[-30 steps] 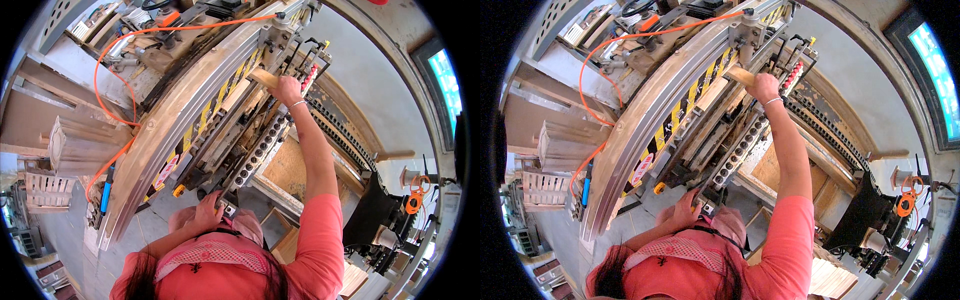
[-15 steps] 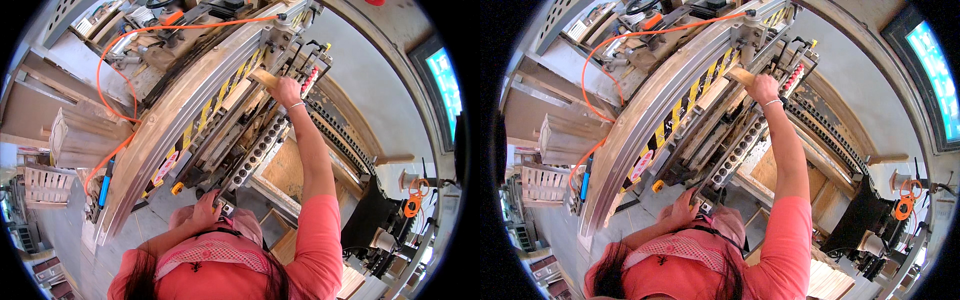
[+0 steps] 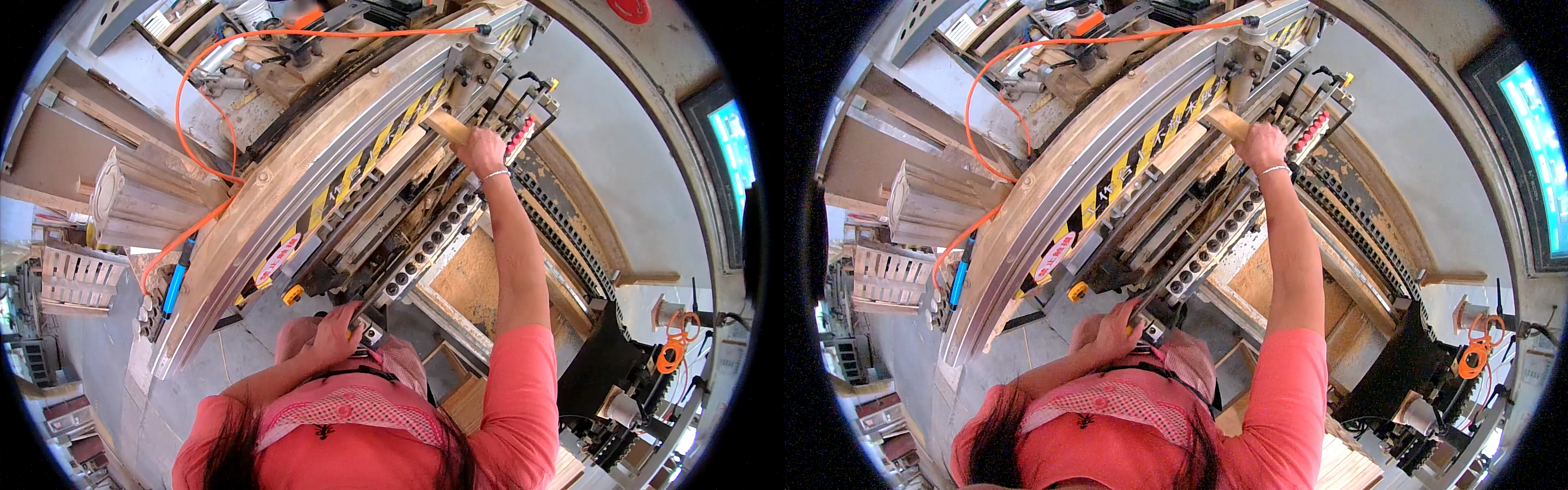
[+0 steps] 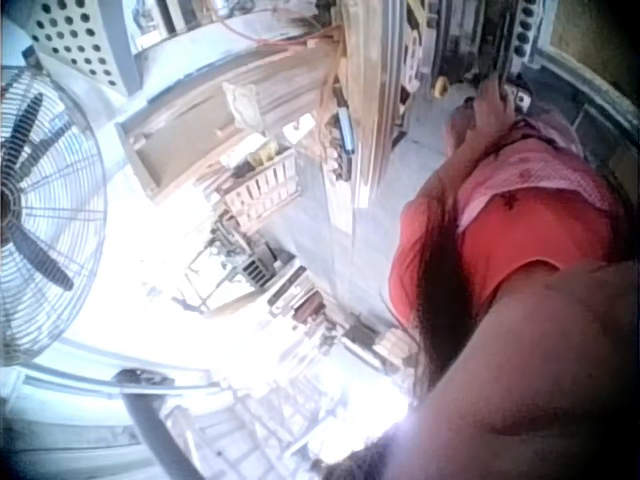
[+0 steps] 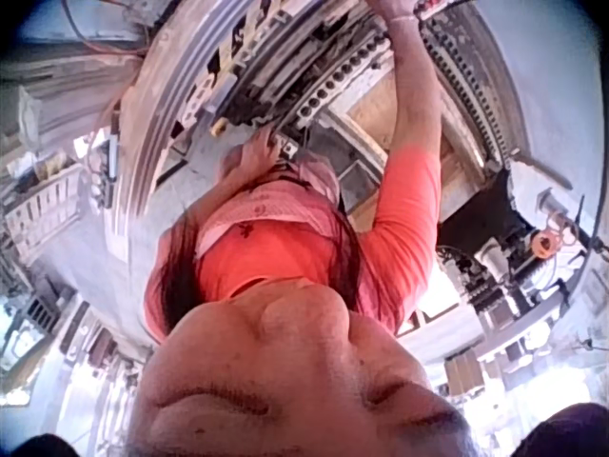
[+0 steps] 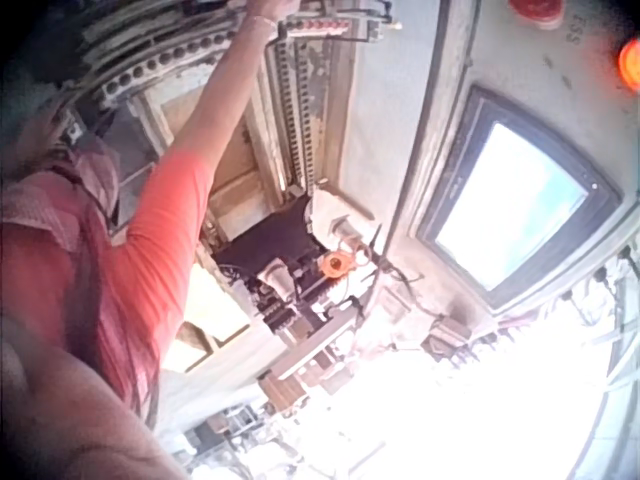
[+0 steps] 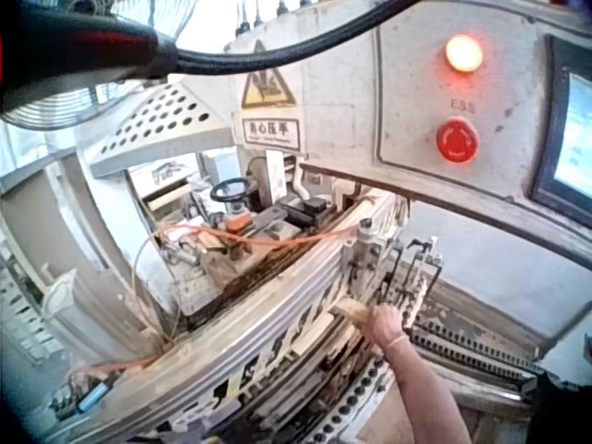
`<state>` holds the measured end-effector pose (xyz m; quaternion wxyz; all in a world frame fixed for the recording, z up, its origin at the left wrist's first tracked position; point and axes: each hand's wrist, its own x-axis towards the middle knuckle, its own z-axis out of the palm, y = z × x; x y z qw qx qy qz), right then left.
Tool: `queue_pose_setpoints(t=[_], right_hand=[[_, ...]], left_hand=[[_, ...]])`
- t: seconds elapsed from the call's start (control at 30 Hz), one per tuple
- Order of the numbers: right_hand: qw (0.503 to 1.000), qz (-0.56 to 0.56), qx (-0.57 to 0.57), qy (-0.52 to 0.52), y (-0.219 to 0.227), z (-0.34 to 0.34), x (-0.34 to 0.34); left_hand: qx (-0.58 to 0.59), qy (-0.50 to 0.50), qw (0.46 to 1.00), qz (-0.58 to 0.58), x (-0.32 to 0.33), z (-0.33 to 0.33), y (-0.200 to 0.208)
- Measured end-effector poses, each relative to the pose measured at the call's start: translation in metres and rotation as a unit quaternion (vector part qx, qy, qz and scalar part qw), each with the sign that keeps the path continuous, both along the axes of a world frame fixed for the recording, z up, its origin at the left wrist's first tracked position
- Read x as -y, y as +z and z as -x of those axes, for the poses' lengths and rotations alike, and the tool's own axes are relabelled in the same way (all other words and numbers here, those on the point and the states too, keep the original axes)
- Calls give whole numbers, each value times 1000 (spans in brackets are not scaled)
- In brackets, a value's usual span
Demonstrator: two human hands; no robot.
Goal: The person repeatedly feeds small wooden blocks into a woodworking machine and collects the processed pieces. They handle the blocks one at a time, placing them into the machine's feed mechanism and then stacking the finished pieces on a nearby surface.
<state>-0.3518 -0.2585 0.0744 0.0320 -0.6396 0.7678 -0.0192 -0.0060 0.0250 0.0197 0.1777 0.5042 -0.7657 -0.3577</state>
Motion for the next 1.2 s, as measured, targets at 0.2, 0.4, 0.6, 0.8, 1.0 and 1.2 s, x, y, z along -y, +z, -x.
queue_pose_setpoints(t=[0.2, 0.4, 0.6, 0.8, 1.0, 1.2], right_hand=[[999, 35, -11, 15, -9, -1, 1], [999, 31, -17, 0, -10, -4, -2], [969, 239, 1, -62, -2, -51, -54], [934, 323, 126, -84, -19, -142, -248], [911, 235, 189, -281, -53, -224, -451], [890, 189, 134, -393, -59, -275, -565]], left_hand=[[0, -11, 1000, 2, -3, -5, -6], [-11, -22, 1000, 7, -2, -9, -9], [-62, -70, 995, 21, 3, -12, -13], [-103, -80, 991, 42, 2, -12, -32], [-114, -85, 989, 45, 4, -13, -40], [-128, -108, 984, 58, 4, -12, -36]])
